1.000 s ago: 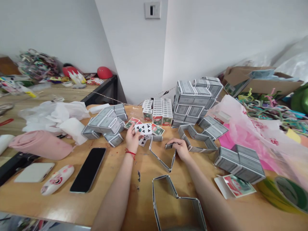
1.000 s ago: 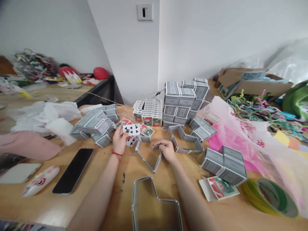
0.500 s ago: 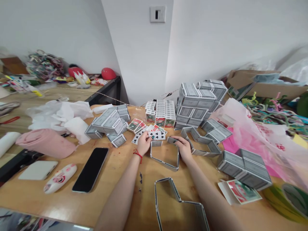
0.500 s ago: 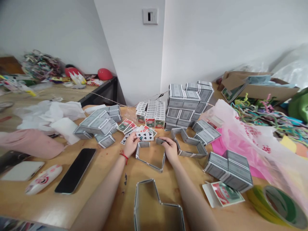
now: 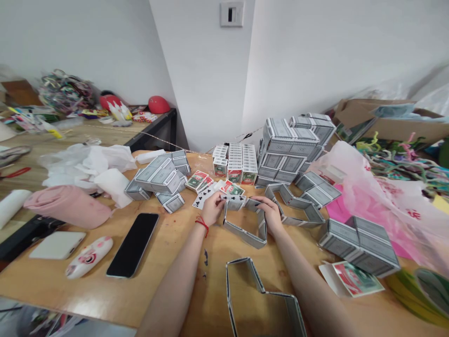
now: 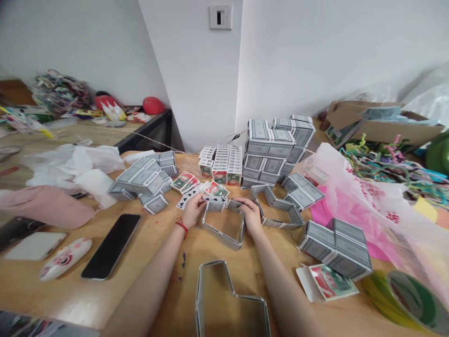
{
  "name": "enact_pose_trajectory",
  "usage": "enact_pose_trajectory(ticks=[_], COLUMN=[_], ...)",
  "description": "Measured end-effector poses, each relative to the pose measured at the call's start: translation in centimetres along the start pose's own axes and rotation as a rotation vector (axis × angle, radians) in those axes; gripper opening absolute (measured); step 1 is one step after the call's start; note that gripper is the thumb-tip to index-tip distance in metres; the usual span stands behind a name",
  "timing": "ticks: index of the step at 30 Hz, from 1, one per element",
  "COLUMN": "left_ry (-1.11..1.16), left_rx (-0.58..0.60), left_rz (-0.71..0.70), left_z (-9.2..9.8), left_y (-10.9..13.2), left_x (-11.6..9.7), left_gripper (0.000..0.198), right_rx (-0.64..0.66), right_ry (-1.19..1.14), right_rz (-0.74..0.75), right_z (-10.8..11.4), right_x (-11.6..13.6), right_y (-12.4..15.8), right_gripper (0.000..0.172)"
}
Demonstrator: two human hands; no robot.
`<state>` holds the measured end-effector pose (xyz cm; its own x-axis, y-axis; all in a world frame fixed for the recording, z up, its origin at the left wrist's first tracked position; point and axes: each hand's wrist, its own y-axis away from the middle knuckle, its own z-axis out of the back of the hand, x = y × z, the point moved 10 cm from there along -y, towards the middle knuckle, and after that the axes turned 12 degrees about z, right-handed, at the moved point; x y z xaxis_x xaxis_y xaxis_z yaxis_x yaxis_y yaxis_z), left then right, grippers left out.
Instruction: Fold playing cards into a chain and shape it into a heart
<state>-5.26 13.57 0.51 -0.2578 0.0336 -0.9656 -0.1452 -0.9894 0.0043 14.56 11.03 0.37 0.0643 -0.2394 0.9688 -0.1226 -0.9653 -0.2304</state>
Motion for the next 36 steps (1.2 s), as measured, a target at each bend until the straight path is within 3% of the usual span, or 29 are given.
enact_pose_trajectory(ticks=[10, 16, 23, 27, 36], left_ry=[0.075, 0.141, 0.149, 0.228, 0.241], left_rx=[-0.023, -0.051, 0.059, 0.131, 0.075], left_rz=[0.026, -0.002, 0.025, 0.077, 0.176], left_z=[0.3, 1.1, 0.2, -0.6, -0.1], left_y=[-0.1, 0.1, 0.2, 0.5, 0.6], left_x=[0.7, -0.3, -0.7, -0.6, 0.1], left_gripper=[0.015, 0.016, 0.015, 0.022, 0.02], right_rx=[0.038, 0.071, 0.183, 0.238, 0.122], right_ry=[-0.062, 0.006, 0.104, 0.15, 0.094], right_rz=[-0.043, -0.01, 0.142, 0.07, 0.007], right_z=[-0.4, -0.5, -2.1, -2.6, -1.1], right_x=[0.2, 0.4, 1.6, 1.1, -0.4], right_y=[-0.2, -0.2, 0.1, 0.2, 0.0], right_gripper=[0.026, 0.026, 0.027, 0.023, 0.02])
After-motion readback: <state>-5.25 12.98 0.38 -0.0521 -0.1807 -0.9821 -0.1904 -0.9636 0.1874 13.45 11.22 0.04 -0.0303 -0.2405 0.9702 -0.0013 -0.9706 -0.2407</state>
